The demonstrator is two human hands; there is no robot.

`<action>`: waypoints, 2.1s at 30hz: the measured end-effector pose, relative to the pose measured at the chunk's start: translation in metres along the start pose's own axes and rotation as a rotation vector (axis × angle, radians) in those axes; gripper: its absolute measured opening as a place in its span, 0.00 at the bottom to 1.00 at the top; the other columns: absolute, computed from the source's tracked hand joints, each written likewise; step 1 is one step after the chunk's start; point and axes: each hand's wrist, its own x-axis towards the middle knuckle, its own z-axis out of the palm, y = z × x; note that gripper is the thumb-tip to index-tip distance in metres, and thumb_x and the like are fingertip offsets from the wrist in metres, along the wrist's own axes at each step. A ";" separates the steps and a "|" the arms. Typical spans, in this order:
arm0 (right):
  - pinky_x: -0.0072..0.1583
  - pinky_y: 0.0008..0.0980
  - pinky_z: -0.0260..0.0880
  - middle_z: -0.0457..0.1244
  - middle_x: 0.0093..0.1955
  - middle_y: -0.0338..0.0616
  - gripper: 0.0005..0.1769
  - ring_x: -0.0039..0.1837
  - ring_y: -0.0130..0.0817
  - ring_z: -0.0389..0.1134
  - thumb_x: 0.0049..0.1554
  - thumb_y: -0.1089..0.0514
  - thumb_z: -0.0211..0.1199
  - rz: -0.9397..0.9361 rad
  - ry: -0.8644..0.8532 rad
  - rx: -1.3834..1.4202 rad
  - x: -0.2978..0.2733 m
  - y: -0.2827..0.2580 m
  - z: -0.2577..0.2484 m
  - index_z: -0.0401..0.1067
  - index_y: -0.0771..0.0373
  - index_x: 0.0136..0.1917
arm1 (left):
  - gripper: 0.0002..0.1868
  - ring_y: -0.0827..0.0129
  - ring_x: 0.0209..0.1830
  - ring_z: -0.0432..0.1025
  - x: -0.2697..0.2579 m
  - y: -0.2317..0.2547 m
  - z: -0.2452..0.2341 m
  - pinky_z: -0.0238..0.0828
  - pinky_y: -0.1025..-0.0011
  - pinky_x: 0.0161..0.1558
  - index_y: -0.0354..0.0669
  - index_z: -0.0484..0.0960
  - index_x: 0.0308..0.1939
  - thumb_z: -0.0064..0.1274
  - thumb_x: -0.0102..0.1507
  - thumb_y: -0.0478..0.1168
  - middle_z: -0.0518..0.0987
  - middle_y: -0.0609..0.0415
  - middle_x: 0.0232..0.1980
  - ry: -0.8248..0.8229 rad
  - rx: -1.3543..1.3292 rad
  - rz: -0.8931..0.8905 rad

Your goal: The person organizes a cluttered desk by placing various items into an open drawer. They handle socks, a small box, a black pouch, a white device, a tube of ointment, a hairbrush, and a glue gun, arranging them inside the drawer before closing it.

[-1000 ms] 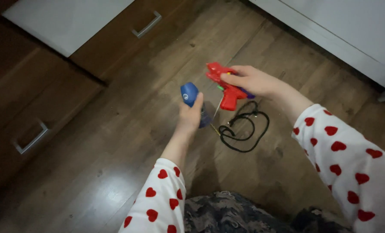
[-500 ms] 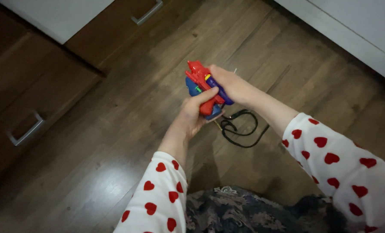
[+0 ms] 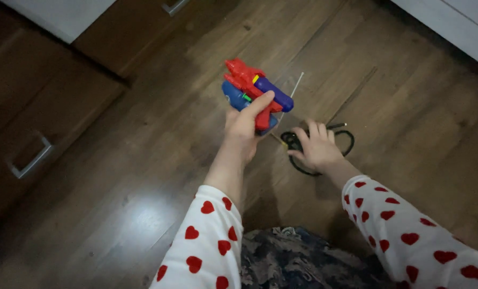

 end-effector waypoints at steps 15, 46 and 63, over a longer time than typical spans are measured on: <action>0.60 0.45 0.74 0.62 0.52 0.60 0.13 0.57 0.56 0.70 0.59 0.64 0.58 -0.011 0.271 0.333 0.040 0.018 0.043 0.65 0.69 0.57 | 0.39 0.56 0.46 0.73 0.012 -0.006 0.003 0.79 0.42 0.48 0.34 0.68 0.56 0.73 0.46 0.41 0.72 0.47 0.44 -0.023 0.010 0.002; 0.51 0.60 0.76 0.71 0.41 0.60 0.10 0.51 0.61 0.74 0.53 0.58 0.74 0.632 0.231 0.443 0.108 -0.053 -0.023 0.78 0.67 0.42 | 0.46 0.52 0.60 0.69 0.014 0.010 -0.028 0.70 0.38 0.58 0.36 0.61 0.65 0.71 0.49 0.40 0.71 0.43 0.55 -0.010 0.187 0.111; 0.55 0.56 0.75 0.72 0.50 0.54 0.26 0.54 0.56 0.75 0.55 0.45 0.67 0.267 0.045 0.048 0.108 -0.039 -0.001 0.64 0.63 0.56 | 0.31 0.61 0.31 0.78 0.034 0.008 -0.042 0.82 0.50 0.37 0.40 0.75 0.45 0.77 0.45 0.43 0.77 0.54 0.33 0.054 0.199 0.170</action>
